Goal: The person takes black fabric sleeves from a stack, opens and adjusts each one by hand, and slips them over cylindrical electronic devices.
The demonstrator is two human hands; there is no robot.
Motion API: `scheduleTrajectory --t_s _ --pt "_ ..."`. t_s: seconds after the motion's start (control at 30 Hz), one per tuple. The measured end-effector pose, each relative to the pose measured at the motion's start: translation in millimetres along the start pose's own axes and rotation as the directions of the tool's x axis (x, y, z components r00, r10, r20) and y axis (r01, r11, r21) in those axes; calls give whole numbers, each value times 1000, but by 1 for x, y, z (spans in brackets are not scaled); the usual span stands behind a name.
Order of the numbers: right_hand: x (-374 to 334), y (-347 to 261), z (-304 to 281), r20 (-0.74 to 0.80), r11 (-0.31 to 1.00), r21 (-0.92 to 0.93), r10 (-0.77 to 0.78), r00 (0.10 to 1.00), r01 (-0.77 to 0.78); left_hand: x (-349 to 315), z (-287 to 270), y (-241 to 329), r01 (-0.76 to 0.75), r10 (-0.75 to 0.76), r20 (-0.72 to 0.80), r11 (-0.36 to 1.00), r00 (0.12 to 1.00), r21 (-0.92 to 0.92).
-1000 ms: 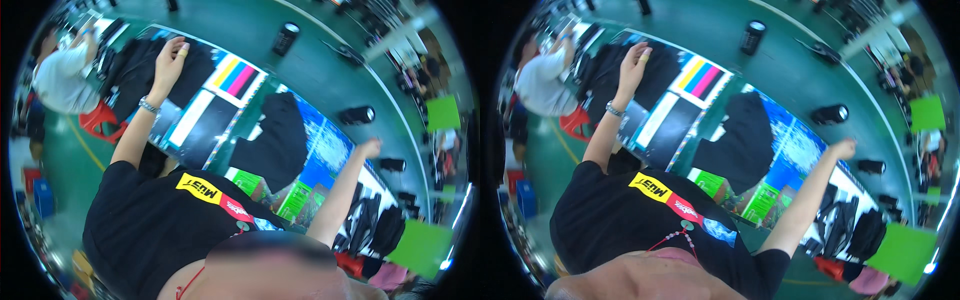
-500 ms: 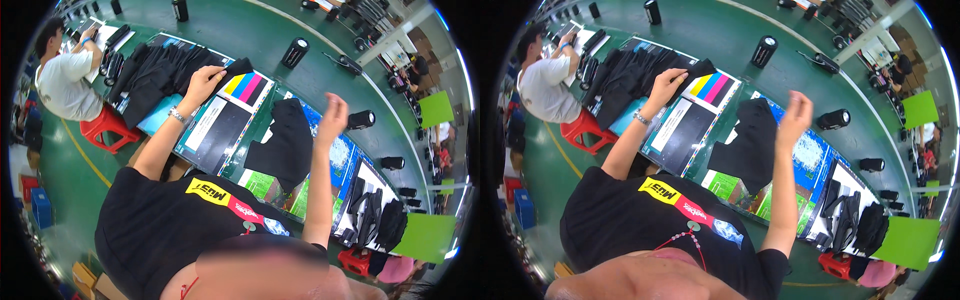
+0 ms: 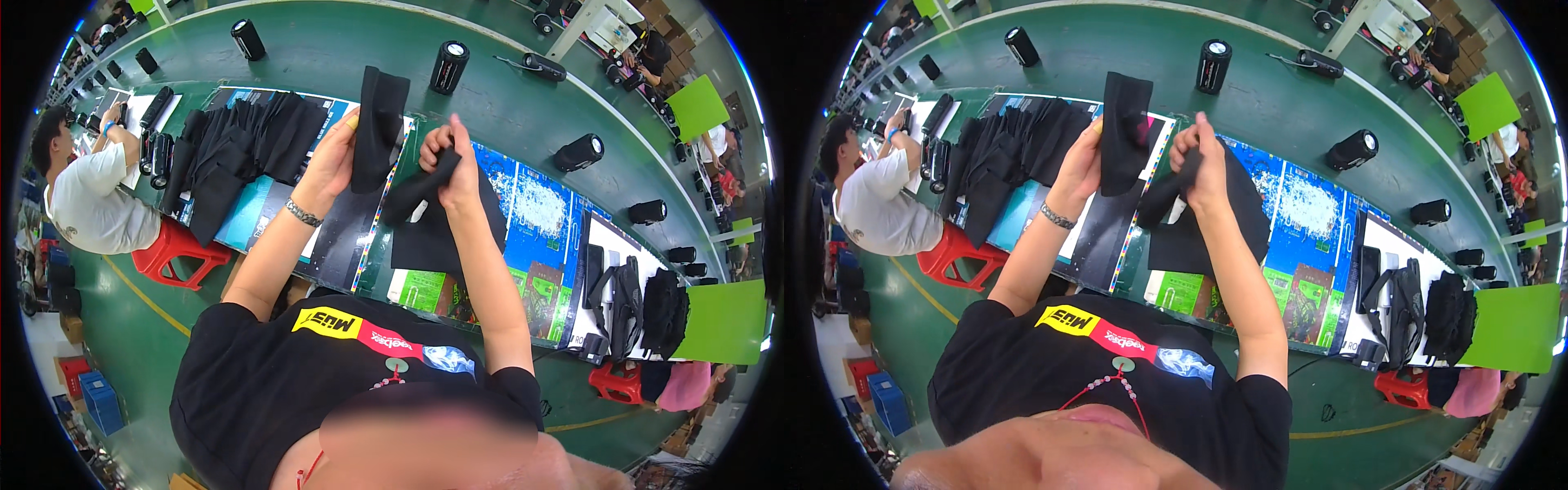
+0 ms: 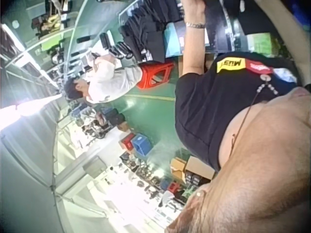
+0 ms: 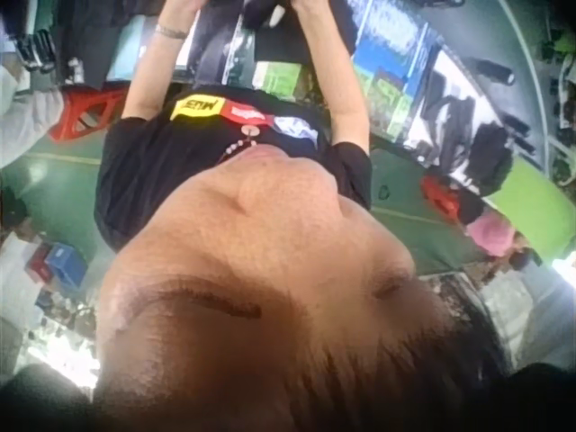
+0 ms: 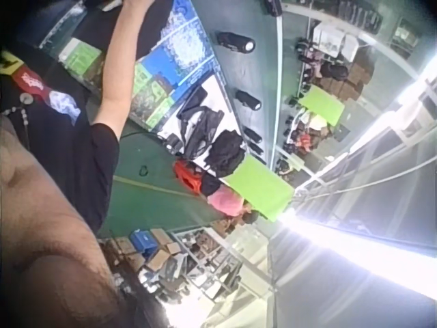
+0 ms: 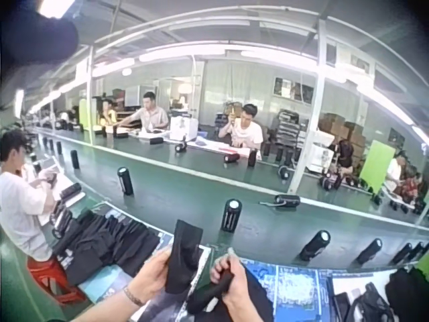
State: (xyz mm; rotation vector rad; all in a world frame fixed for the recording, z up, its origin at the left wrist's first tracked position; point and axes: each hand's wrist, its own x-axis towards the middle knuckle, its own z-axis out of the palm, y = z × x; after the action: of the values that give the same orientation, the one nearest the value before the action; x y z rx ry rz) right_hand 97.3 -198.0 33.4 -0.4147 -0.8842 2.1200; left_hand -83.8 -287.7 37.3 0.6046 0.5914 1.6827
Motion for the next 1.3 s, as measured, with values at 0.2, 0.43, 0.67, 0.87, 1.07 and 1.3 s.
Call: scheduleTrajectory --t_s 0.2,0.43,0.67,0.87,1.07,1.3 --pt "-19 -7 28 -15 865 -502 -23 1000 12 -10 26 1 -11 28 -56 961 998 277" --pt "-21 -25 23 109 906 -419 120 987 -64 1 28 10 45 -45 -9 932 999 359" --pt "13 -64 10 109 914 -387 -84 991 120 45 13 -4 446 -479 146 870 866 209" --pt "56 -84 -14 104 813 -559 -127 986 164 114 -2 -12 320 -381 370 922 847 216" --pt "80 -112 -50 -83 642 -760 60 995 -102 168 -10 -30 151 -254 153 861 955 486" --pt "132 -90 -68 244 -236 -968 -784 571 89 242 1 -79 -273 371 -2 688 929 672"
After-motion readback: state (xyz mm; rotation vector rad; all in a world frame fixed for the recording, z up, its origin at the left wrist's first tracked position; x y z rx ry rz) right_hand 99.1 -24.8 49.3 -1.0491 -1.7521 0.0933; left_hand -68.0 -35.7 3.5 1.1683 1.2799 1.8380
